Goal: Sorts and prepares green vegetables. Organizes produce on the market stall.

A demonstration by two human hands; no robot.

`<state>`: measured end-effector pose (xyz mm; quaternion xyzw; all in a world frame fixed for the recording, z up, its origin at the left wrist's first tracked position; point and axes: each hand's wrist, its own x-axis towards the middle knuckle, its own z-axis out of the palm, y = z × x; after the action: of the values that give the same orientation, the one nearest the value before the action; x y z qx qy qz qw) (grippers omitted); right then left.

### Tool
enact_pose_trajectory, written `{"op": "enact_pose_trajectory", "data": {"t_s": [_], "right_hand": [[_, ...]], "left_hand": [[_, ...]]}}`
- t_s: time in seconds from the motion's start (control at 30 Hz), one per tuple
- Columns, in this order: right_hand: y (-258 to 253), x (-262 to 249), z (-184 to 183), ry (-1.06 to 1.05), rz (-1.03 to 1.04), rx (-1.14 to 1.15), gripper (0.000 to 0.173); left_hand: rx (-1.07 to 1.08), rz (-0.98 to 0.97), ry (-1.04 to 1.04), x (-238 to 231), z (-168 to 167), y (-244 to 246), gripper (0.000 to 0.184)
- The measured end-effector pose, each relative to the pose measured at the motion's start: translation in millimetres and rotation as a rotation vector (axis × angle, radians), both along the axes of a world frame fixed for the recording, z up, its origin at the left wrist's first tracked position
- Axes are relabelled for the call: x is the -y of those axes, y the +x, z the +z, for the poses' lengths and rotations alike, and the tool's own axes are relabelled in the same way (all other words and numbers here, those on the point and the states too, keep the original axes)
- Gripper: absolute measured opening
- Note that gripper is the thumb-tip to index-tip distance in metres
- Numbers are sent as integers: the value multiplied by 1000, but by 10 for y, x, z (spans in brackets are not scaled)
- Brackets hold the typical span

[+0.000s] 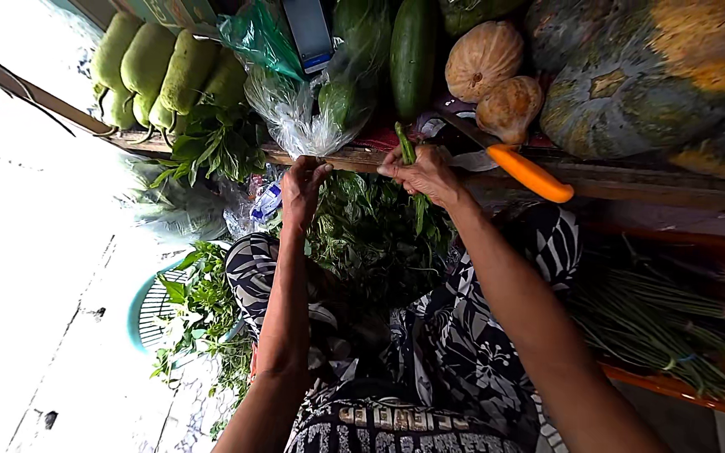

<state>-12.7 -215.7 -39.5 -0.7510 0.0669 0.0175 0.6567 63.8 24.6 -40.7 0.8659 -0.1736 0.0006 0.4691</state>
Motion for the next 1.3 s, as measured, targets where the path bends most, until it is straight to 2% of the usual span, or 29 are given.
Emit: {"op": "enact_pose_trajectory", "data": {"t_s": [0.13, 0.17, 0.27, 0.33, 0.43, 0.57, 0.63, 0.7, 0.77, 0.9, 0.97, 1.03, 1.1, 1.2, 1.3], "right_hand": [[7, -194, -72, -50, 85, -25, 38], [3, -228, -78, -34, 92, -26, 37], [2, -258, -98, 63, 61, -27, 18], [-10, -226, -69, 139, 1, -18, 13], [-2, -190, -53, 183, -75, -49, 10], [22, -226, -121, 127, -117, -98, 14], [21, -247, -133, 125, -133, -77, 14], [44, -232, -153, 162, -185, -60, 10], [62, -191, -161, 192, -230, -53, 10], [53, -180, -186, 186, -223, -77, 12], [47, -184, -187, 215, -210, -57, 13], [45, -159, -153, 219, -220, -25, 19], [39, -129, -126, 159, -192, -33, 28], [4, -196, -161, 77, -1, -145, 43], [-29, -373, -207, 48, 43, -195, 31]], "left_hand": [[-54, -104, -306, 312, 68, -88, 16], [-66, -119, -346, 387, 82, -115, 13], [-122, -76, -442, 548, 84, -170, 11], [-241, -89, -492, 555, 68, -205, 17], [-437, -224, -487, 498, -44, -285, 28], [-362, -207, -374, 588, -219, -411, 33], [-341, -215, -384, 643, -307, -424, 33], [-413, -222, -415, 643, -363, -474, 41], [-494, -283, -359, 540, -381, -595, 46], [-479, -444, -288, 426, -603, -606, 36], [-429, -417, -270, 432, -581, -603, 26], [-380, -296, -286, 448, -564, -584, 22], [-365, -136, -441, 527, -560, -469, 15], [-421, 18, -681, 617, -434, -385, 8], [-443, 57, -736, 652, -301, -402, 10]]}}
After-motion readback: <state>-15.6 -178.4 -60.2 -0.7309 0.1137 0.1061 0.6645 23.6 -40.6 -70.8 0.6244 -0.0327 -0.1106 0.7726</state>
